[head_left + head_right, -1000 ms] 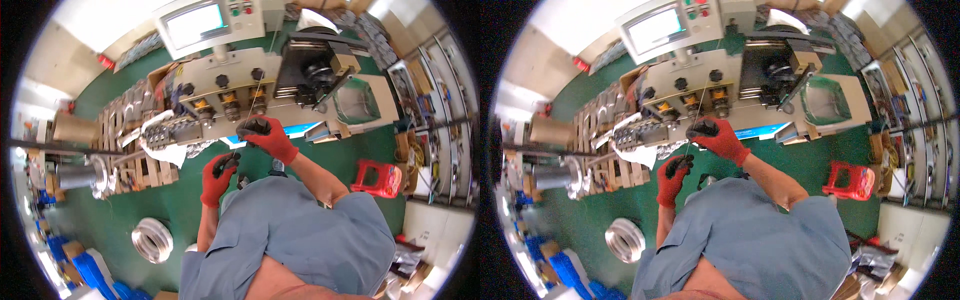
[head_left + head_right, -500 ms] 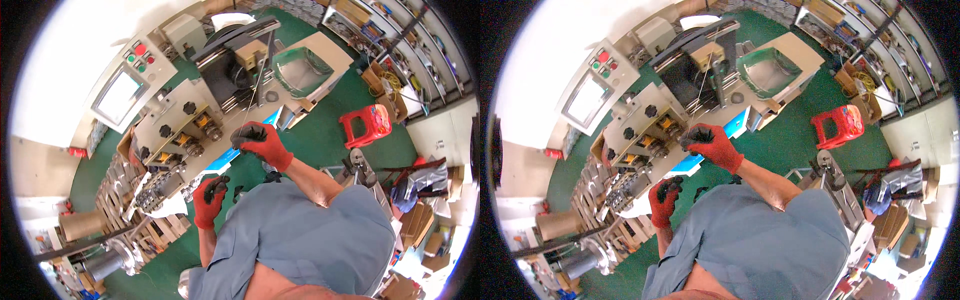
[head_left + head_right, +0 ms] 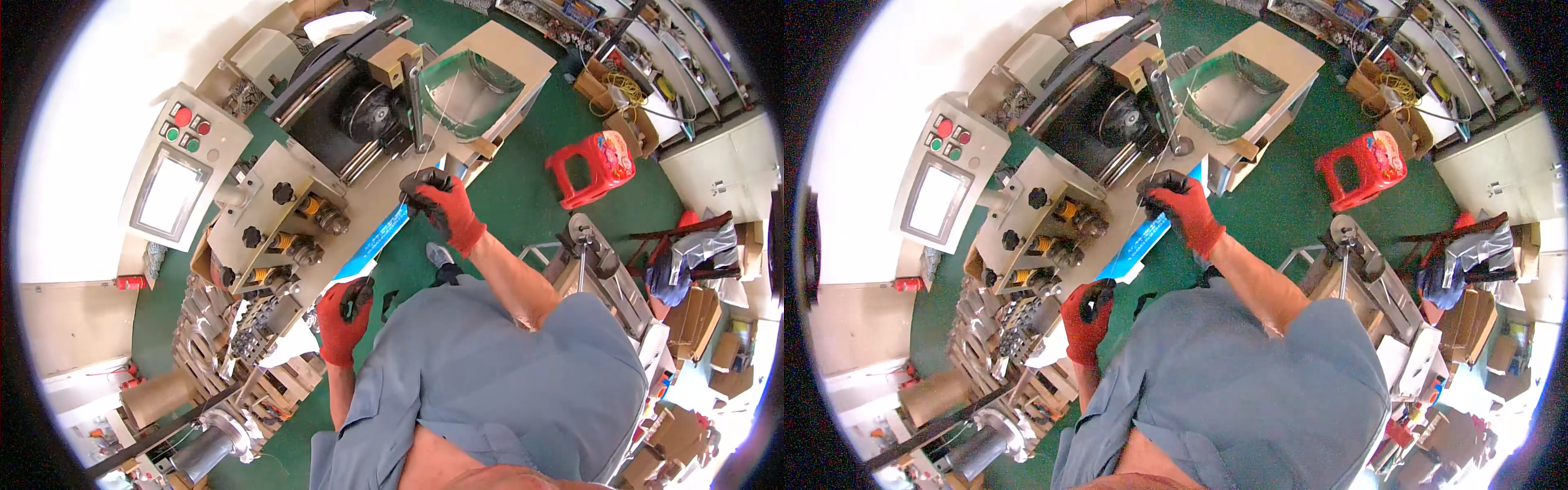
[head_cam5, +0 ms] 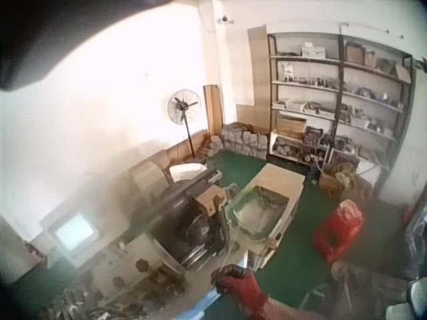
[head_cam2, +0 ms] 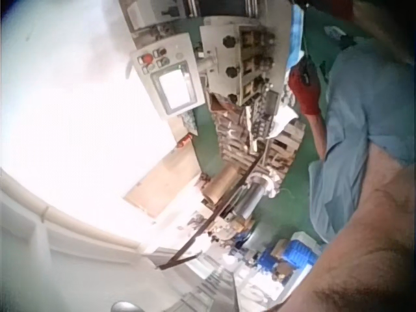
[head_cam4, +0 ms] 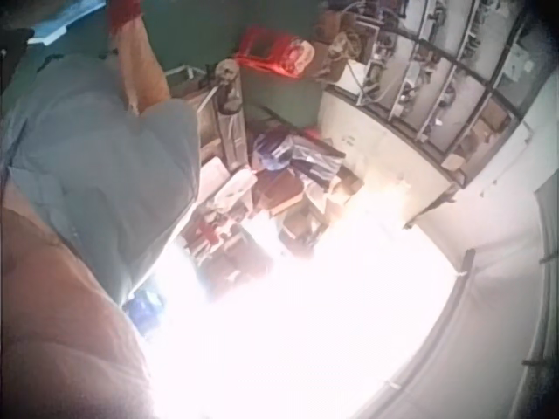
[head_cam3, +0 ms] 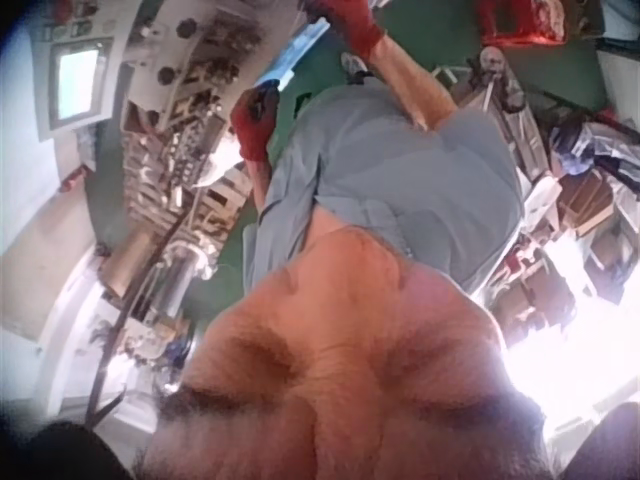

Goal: The person operates a machine to cut a metal rod, then moves to a workbench to manually assemble a metal component using pliers and a clamp. They insert a small metal piece into a larger assembly and secure it.

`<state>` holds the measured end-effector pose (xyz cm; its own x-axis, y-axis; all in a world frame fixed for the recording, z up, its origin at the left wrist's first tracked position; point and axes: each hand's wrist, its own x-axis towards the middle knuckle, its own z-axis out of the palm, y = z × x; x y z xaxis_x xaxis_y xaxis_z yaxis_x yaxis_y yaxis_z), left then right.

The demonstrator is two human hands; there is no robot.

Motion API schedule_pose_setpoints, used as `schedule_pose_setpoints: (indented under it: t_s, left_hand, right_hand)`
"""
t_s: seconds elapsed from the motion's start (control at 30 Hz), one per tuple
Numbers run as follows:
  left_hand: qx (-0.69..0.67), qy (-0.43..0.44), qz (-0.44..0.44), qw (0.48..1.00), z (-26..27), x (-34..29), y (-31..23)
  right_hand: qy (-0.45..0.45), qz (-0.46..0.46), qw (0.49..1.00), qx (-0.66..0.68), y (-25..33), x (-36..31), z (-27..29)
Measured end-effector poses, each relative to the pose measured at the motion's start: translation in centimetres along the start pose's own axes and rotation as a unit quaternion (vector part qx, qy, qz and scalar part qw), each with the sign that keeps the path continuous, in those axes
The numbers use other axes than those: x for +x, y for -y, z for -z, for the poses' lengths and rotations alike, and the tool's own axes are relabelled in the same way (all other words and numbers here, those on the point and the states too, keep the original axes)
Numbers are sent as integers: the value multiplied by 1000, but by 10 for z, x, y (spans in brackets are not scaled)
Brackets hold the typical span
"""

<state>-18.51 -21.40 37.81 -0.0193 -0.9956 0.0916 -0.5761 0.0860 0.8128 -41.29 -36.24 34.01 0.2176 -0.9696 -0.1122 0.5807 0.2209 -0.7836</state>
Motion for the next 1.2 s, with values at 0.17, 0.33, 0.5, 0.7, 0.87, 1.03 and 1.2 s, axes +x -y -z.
schedule_pose_setpoints:
  t_s: [0.17, 0.33, 0.5, 0.7, 0.87, 1.03, 1.2]
  left_hand:
    - [24, 20, 14, 999, -12, 2, 19]
    - [45, 34, 29, 998, -22, 6, 23]
    - [62, 94, 60, 992, -34, 20, 17]
    - [73, 103, 63, 990, -54, 35, 34]
    - [69, 76, 84, 991, -69, 51, 39]
    - [76, 81, 110, 988, -76, 56, 35]
    - [56, 74, 166, 982, -93, 60, 32]
  right_hand:
    - [-105, -40, 994, 18, -20, -6, 23]
    - [-193, -86, 977, -9, -33, -9, 45]
    - [-228, -56, 971, 35, -55, 0, 71]
    - [-266, -77, 961, 27, -48, 8, 77]
    - [-328, -76, 941, -42, -57, 36, 151]
    - [-330, -147, 928, -89, -63, 116, 287]
    - [-340, -212, 916, 7, -55, 186, 329]
